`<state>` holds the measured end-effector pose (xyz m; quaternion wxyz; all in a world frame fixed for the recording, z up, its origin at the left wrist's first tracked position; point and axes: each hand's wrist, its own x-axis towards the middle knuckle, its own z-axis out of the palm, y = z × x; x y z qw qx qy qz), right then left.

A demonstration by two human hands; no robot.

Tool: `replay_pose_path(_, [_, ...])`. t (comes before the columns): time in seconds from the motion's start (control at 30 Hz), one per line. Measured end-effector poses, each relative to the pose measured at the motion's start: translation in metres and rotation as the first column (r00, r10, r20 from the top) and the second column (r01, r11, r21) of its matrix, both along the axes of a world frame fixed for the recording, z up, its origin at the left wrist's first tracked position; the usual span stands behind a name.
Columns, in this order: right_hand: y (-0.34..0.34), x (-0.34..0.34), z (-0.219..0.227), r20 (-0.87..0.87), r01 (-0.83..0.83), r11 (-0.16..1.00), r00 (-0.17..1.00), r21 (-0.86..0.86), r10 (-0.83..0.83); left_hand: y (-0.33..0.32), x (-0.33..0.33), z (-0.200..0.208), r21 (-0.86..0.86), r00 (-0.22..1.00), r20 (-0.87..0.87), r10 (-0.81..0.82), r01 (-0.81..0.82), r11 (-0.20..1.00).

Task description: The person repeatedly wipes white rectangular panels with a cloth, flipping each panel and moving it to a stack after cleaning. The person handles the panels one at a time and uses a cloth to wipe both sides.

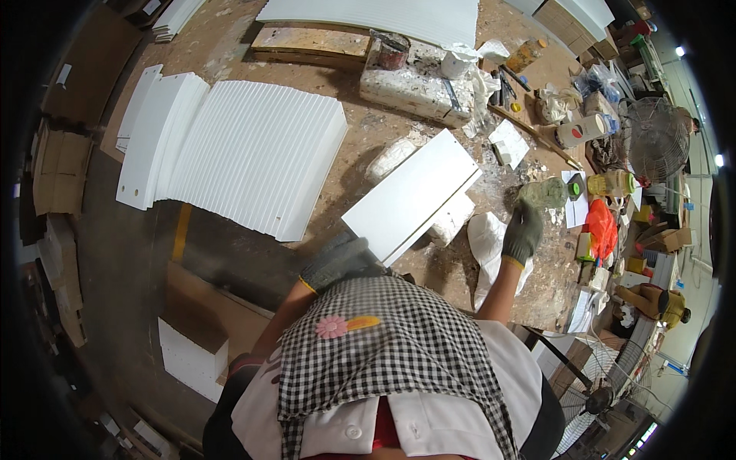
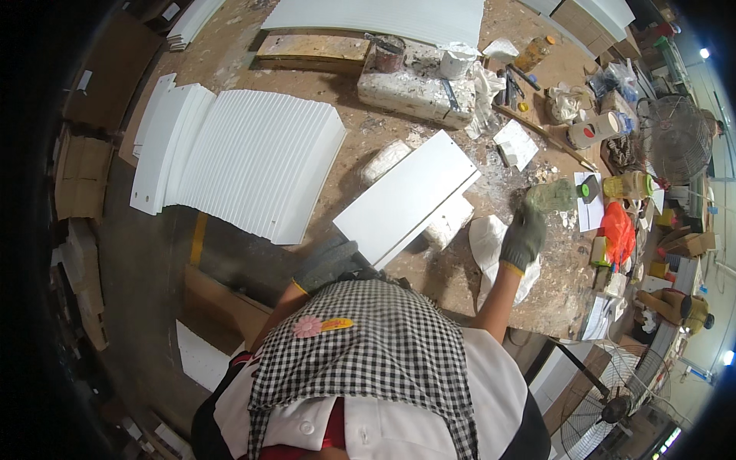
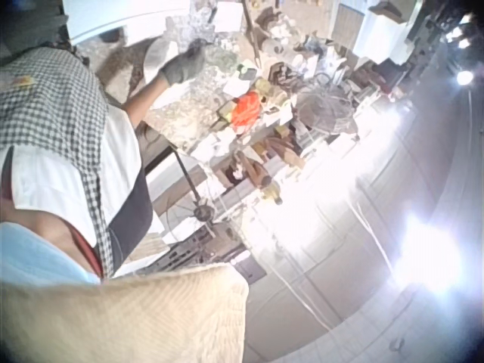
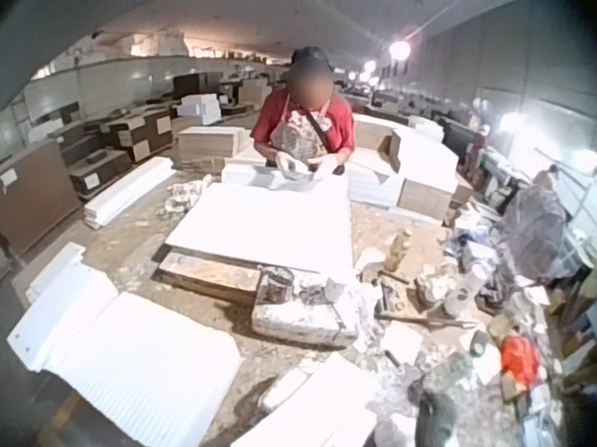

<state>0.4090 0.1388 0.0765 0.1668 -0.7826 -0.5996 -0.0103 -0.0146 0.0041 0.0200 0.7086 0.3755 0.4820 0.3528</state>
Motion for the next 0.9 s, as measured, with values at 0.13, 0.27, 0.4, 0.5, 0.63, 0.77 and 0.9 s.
replay_pose_path(0.13, [-0.081,0.032,-0.045,0.164,0.227,0.875,0.971,-0.428,-0.172,0.018,0.014,0.004,-0.490,0.883,0.339,0.326,-0.131,0.862])
replay_pose_path(0.27, [-0.069,0.040,-0.014,-0.273,0.215,0.958,0.926,-0.188,-0.262,0.029,0.021,0.017,-0.209,0.952,0.126,0.280,-0.250,0.945])
replay_pose_path(0.4, [-0.050,-0.028,0.089,-0.663,-0.180,0.941,0.672,0.287,0.331,0.029,0.023,0.046,0.455,0.891,-0.314,0.328,-0.162,0.876])
replay_pose_path(0.5, [-0.048,-0.120,0.126,-0.345,-0.636,0.731,0.648,0.245,0.679,0.028,0.040,0.068,0.382,0.926,-0.150,0.346,-0.268,0.885])
replay_pose_path(0.63, [-0.012,-0.171,0.110,-0.015,-0.766,0.436,0.487,0.472,0.873,0.045,0.066,0.094,0.848,0.618,-0.529,0.581,0.368,0.380])
replay_pose_path(0.77, [0.067,-0.106,0.084,0.028,-0.695,0.484,0.586,0.531,0.810,0.037,0.074,0.123,0.675,0.773,-0.540,0.333,0.162,0.719])
replay_pose_path(0.9, [0.088,-0.075,0.062,-0.184,-0.527,0.644,0.677,0.555,0.712,0.056,0.074,0.095,0.833,0.843,-0.325,0.429,0.040,0.552])
